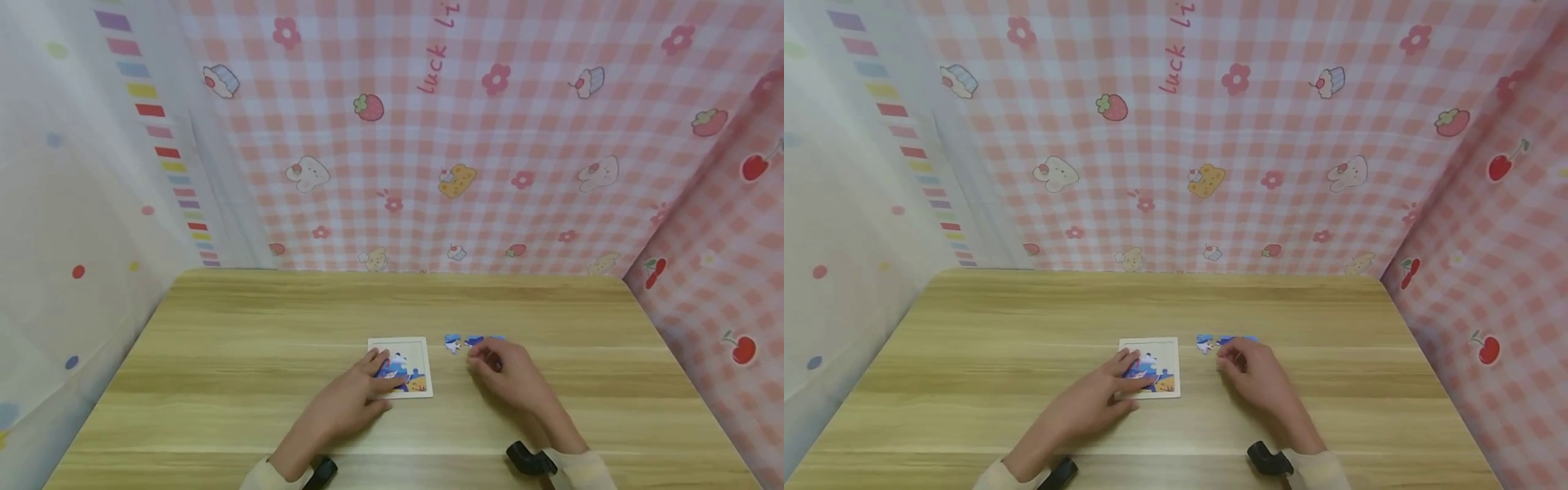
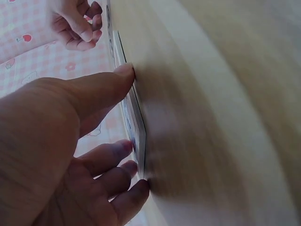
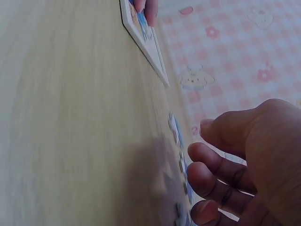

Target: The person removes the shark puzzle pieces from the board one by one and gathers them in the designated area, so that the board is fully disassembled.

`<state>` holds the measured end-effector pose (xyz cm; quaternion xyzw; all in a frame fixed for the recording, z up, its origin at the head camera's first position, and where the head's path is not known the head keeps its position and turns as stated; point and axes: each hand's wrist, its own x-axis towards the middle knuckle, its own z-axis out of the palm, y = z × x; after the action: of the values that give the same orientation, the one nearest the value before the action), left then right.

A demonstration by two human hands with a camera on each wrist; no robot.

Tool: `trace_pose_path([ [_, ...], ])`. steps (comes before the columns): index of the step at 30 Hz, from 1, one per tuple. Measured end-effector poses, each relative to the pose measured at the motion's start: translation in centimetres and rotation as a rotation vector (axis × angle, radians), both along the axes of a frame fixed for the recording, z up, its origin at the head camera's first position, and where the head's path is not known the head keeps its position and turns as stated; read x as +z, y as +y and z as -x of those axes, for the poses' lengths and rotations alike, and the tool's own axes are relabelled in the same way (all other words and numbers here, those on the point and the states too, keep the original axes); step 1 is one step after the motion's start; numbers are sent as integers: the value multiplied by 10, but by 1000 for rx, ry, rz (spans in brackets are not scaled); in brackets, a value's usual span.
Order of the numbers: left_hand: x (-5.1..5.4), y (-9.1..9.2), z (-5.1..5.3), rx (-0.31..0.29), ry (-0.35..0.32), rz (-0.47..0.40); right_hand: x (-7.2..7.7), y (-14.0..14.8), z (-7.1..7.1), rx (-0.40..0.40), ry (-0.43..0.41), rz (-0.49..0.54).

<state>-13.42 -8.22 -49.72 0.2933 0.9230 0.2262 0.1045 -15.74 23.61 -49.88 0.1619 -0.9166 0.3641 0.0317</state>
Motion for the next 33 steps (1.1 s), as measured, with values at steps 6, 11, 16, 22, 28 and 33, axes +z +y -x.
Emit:
trace_pose_path([
  [6,-2,-6,-2,25,-28,-25,1,-20,5,52,10,27],
  [11,-2,-7,-2,22,-40,-31,2,-36,7,84,4,35],
  [16,-1,-5,0,9,-60,-44,2,-53,8,85,-35,7],
  [22,0,-6,1,5,-79,-64,-1,-78,8,117,-61,22],
  [28,-2,-7,1,6,-90,-90,-10,-97,5,105,-54,-19],
  [33,-3,-7,2,0,-88,-105,-15,-103,3,65,-13,-68],
])
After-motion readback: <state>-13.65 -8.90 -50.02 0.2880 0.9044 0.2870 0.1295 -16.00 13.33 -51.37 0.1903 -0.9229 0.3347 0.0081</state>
